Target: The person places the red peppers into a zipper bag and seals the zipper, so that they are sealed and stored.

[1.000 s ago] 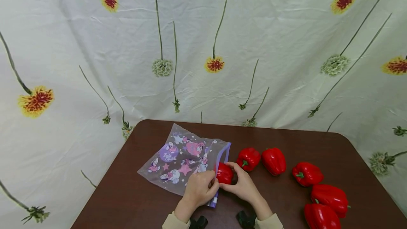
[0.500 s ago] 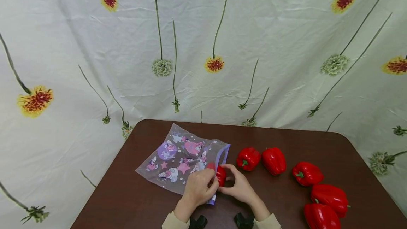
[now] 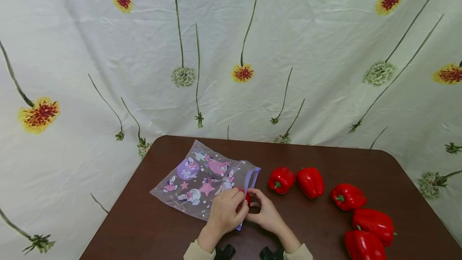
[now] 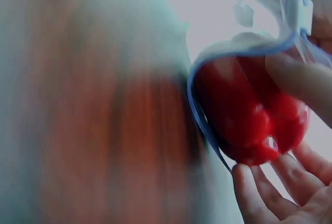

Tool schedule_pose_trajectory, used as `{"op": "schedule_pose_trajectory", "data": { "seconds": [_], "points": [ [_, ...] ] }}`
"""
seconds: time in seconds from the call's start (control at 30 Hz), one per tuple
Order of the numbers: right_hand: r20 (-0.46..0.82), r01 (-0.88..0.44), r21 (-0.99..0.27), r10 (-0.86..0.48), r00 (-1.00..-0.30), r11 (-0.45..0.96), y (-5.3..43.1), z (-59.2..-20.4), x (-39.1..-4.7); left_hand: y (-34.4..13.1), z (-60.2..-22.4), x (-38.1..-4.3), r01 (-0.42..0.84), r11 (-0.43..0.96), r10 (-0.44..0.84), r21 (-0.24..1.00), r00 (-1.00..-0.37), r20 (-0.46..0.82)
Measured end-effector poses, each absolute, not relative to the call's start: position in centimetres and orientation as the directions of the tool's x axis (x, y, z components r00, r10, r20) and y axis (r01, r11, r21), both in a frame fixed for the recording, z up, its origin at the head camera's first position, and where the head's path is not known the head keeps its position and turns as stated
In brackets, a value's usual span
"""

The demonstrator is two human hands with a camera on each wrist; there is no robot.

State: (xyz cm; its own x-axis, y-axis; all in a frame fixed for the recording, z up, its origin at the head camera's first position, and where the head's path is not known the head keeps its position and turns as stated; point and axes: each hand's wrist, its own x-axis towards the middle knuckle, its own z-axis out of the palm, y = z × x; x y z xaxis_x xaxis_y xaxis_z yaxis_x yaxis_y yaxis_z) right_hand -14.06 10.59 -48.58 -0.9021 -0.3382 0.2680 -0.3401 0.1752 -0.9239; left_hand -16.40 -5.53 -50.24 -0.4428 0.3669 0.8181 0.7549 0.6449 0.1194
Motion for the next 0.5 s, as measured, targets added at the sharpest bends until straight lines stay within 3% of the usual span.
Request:
{"op": "schedule_pose_trajectory", "data": {
  "seconds": [0.27,0.5],
  "points": [
    [0.337,-0.404,-0.901,-0.332,-0.881,0.158,9.9,-49.2,-14.1,-5.5,-50.1,-16.5,0.753,0.653,0.376,0.08,-0.414,0.829],
    [0.321,-0.378,-0.918,-0.332,-0.887,0.121,9.2,-49.3,-14.3,-5.3,-50.1,-16.7,0.772,0.633,0.377,0.061,-0.376,0.847]
  ]
}}
